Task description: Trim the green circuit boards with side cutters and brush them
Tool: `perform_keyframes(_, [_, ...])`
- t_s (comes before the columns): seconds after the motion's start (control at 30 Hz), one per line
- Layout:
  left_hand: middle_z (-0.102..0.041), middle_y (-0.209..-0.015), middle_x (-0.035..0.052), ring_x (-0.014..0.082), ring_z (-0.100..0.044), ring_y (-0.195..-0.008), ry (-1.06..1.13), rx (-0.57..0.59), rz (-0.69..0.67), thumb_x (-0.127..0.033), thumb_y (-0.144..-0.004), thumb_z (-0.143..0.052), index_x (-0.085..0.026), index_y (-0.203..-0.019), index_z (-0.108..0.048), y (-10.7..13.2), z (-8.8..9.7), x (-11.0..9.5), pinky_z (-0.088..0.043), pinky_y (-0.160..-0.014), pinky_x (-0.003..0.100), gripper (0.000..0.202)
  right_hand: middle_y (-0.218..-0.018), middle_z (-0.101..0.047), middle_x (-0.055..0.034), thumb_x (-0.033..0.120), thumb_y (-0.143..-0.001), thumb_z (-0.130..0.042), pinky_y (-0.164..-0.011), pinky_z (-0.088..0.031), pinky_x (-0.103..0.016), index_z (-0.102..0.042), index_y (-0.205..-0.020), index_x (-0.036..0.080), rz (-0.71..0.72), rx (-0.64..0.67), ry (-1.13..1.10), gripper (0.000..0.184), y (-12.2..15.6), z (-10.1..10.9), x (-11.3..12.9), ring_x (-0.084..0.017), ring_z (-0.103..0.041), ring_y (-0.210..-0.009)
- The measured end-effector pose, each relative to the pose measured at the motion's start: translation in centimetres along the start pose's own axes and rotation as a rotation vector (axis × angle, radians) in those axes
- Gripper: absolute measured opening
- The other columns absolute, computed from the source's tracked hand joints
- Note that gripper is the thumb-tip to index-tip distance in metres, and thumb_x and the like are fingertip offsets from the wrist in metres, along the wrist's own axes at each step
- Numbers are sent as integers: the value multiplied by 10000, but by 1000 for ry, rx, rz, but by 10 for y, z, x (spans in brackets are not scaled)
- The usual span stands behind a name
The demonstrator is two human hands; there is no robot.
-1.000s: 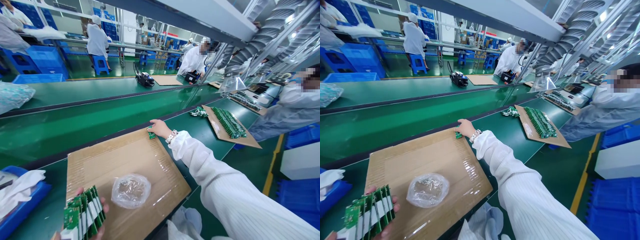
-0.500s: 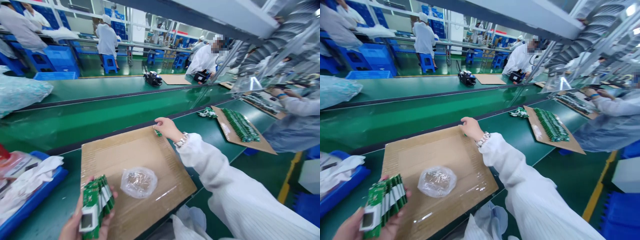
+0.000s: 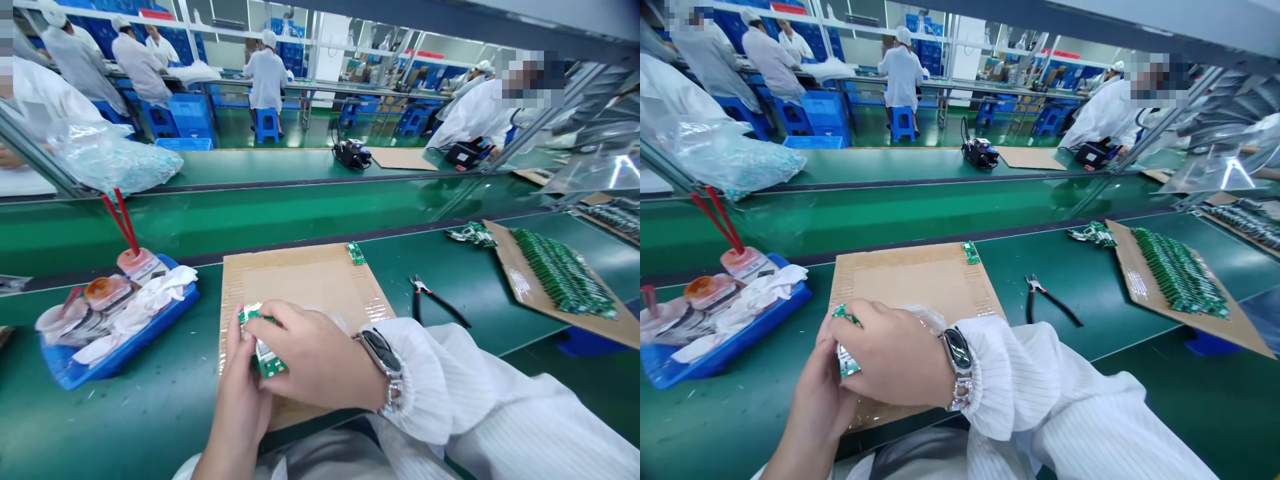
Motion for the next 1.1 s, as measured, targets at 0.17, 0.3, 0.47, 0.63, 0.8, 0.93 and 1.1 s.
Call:
perform_keyframes(0.17, [-678,-1134,-29,125,-684,-890,69,5,57,-395,-626,-805,-354,-1227,-580,2,3,3,-525,-709,155,643,-1021,-578,-70,286,-724,-689,-753,-487,-264,-622,-1006,149,-42,-22,-214,320,4,1,-1,-152,-572,-846])
perform_keyframes(0.3, [-684,-1086,-9,130,-688,-842,133,15,83,-321,-693,-747,-325,-1218,-579,4,-4,4,-544,-649,170,552,-1029,-612,-93,301,-784,-657,-818,-497,-293,-611,-1049,158,-21,-136,-342,305,10,11,-3,-175,-592,-922])
perform_keyframes(0.47, [-705,-876,7,145,-670,-615,119,10,142,-228,-706,-693,-254,-1118,-606,4,-6,8,-521,-462,197,422,-812,-651,-52,249,-870,-483,-707,-494,-281,-637,-924,178,-220,-401,-523,178,17,34,-41,-148,-606,-767])
perform_keyframes(0.63, [-709,-788,76,238,-692,-636,98,29,156,-236,-698,-657,-189,-1050,-607,-3,-12,8,-516,-431,237,359,-554,-518,31,291,-817,-478,-438,-397,-206,-579,-856,160,-668,-474,-804,169,20,11,-115,-92,-506,-475])
perform_keyframes(0.8, [-700,-708,119,235,-692,-607,87,-41,186,-221,-767,-525,-137,-905,-629,-7,-19,3,-507,-421,216,191,-618,-584,-11,189,-778,-448,-488,-449,-202,-579,-870,130,-712,-345,-782,171,12,-8,-147,-101,-580,-552])
perform_keyframes(0.93, [-711,-722,113,253,-702,-630,74,-39,121,-243,-709,-582,-151,-894,-645,-10,-17,-8,-517,-423,225,215,-724,-633,-25,173,-769,-498,-610,-479,-240,-627,-926,126,-600,-200,-649,208,11,8,-143,-106,-586,-640])
perform_keyframes(1.1, [-713,-695,124,254,-700,-615,55,-78,152,-248,-666,-609,-147,-882,-663,-14,-10,-8,-516,-418,225,245,-890,-644,-64,158,-666,-659,-821,-449,-339,-707,-880,148,-309,78,-409,219,8,5,-105,-184,-589,-861])
Point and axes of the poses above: each hand's wrist, its own y-axis away from the middle knuckle, its own z-axis out of the back of the hand, x = y × z, the point moved 7 cm from there along -y, towards the middle knuckle
